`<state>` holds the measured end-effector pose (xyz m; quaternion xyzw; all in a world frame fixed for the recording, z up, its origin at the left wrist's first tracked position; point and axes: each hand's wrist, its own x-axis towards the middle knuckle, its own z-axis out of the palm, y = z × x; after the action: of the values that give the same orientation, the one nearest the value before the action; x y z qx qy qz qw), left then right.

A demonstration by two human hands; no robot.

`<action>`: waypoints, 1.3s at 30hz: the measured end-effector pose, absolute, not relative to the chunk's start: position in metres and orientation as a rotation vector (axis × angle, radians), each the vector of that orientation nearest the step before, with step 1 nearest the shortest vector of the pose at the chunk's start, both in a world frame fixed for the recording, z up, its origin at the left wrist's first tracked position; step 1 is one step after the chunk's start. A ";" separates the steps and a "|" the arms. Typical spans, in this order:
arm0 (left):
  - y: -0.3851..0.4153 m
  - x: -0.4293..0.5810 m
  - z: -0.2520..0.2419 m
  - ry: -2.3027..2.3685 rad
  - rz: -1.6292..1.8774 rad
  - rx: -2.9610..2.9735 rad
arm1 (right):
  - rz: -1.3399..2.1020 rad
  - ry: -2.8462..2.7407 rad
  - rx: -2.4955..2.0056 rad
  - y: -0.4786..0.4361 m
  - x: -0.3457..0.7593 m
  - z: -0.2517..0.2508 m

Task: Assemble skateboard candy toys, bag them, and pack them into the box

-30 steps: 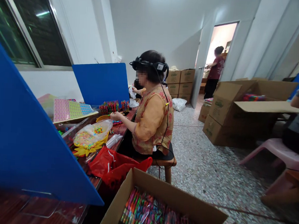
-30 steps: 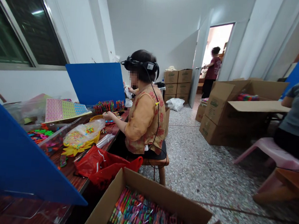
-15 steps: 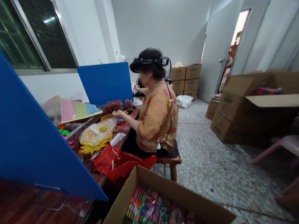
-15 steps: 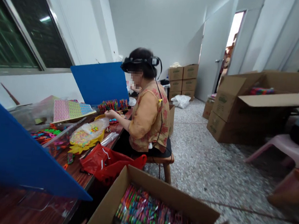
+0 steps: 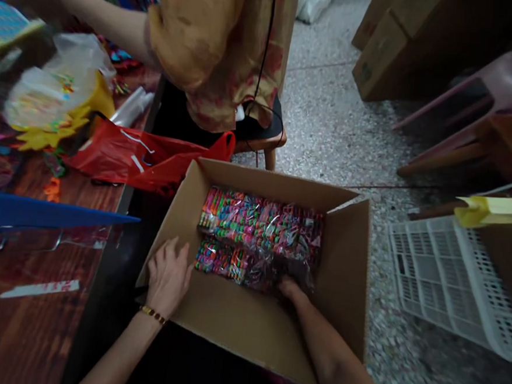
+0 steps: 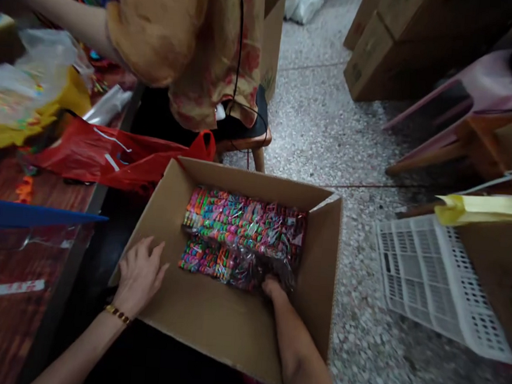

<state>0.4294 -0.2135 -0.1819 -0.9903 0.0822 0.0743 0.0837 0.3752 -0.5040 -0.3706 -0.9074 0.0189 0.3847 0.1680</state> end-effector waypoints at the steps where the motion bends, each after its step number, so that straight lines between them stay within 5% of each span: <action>1: -0.216 0.434 -0.185 0.296 0.365 -2.959 | 1.160 0.084 -2.590 -0.504 0.369 -0.378; 6: -0.216 0.466 -0.227 0.326 1.133 -2.812 | 1.360 0.125 -2.644 -0.500 0.340 -0.408; 12: -0.216 0.501 -0.293 0.331 1.445 -2.668 | 1.316 -0.036 -2.771 -0.492 0.342 -0.431; 39: -0.183 0.509 -0.377 0.683 1.613 -2.388 | 1.089 -0.327 -2.775 -0.489 0.344 -0.493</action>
<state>0.5085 -0.1830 -0.3767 -0.8030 0.2297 0.5425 0.0896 0.3440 -0.4887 -0.4928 -0.9230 -0.1089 0.3621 0.0712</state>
